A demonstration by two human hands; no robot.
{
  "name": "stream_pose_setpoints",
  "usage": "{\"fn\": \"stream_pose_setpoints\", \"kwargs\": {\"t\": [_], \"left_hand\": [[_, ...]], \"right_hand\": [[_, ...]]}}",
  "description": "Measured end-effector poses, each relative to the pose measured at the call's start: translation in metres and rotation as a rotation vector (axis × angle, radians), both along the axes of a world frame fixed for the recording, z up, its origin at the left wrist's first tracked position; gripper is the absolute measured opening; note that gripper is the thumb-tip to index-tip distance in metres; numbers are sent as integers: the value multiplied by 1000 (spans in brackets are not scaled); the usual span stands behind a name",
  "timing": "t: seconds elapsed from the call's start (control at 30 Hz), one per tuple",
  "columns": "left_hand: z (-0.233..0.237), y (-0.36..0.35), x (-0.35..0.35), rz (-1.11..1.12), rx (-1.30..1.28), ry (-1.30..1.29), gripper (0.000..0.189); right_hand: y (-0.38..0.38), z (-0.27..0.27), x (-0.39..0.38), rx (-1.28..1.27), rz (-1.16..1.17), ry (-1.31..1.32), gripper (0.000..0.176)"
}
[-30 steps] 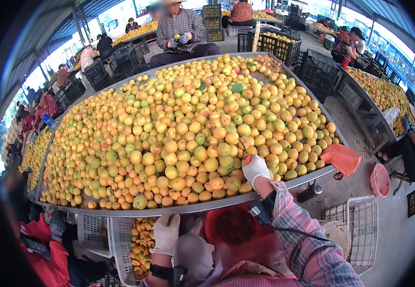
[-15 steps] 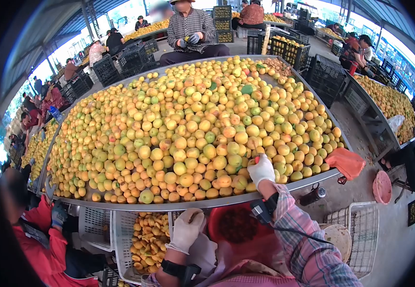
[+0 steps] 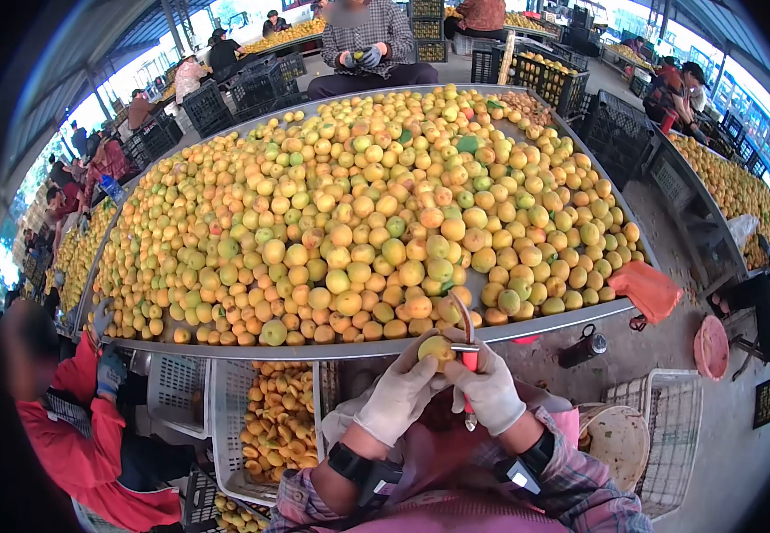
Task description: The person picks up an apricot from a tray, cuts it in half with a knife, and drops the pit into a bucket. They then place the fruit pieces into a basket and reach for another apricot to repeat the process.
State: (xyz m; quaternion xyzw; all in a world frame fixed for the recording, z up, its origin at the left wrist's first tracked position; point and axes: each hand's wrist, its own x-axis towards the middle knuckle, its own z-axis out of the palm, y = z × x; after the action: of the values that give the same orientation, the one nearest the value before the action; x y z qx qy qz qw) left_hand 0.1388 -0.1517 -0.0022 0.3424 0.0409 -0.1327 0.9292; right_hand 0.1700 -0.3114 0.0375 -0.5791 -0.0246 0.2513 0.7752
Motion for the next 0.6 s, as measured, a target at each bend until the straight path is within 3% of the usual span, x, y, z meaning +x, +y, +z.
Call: {"fn": "stream_pose_setpoints", "kwargs": {"t": [0.1, 0.17, 0.2, 0.23, 0.3, 0.33, 0.47, 0.53, 0.57, 0.6], "left_hand": [[1, 0, -9, -48, -150, -28, 52], [-1, 2, -18, -24, -246, 24, 54], [0, 1, -21, -9, -220, 52, 56], [1, 1, -23, -9, -218, 53, 56], [6, -2, -26, 11, -225, 29, 55], [8, -2, -27, 7, -225, 30, 55], [9, -6, -29, -12, -151, 5, 50], [4, -6, -27, 31, -103, 17, 49], [0, -5, -25, 113, 245, -68, 51], [-1, -5, -24, 195, 593, -150, 53]], "right_hand": [[-14, 15, -12, -74, 46, 80, 43], [-20, 3, -20, -38, -49, -34, 42], [-33, 5, -22, -95, 126, -49, 44], [-31, 2, -28, -94, 125, -49, 44], [-25, -4, -40, -108, 148, -314, 50], [-25, -5, -42, -230, 172, -407, 52], [-24, -22, -44, -372, 125, -563, 51], [-26, -33, -43, -348, 84, -500, 51], [-27, -34, -42, -326, 43, -434, 51], [-27, -11, -40, -114, 40, -106, 49]]}}
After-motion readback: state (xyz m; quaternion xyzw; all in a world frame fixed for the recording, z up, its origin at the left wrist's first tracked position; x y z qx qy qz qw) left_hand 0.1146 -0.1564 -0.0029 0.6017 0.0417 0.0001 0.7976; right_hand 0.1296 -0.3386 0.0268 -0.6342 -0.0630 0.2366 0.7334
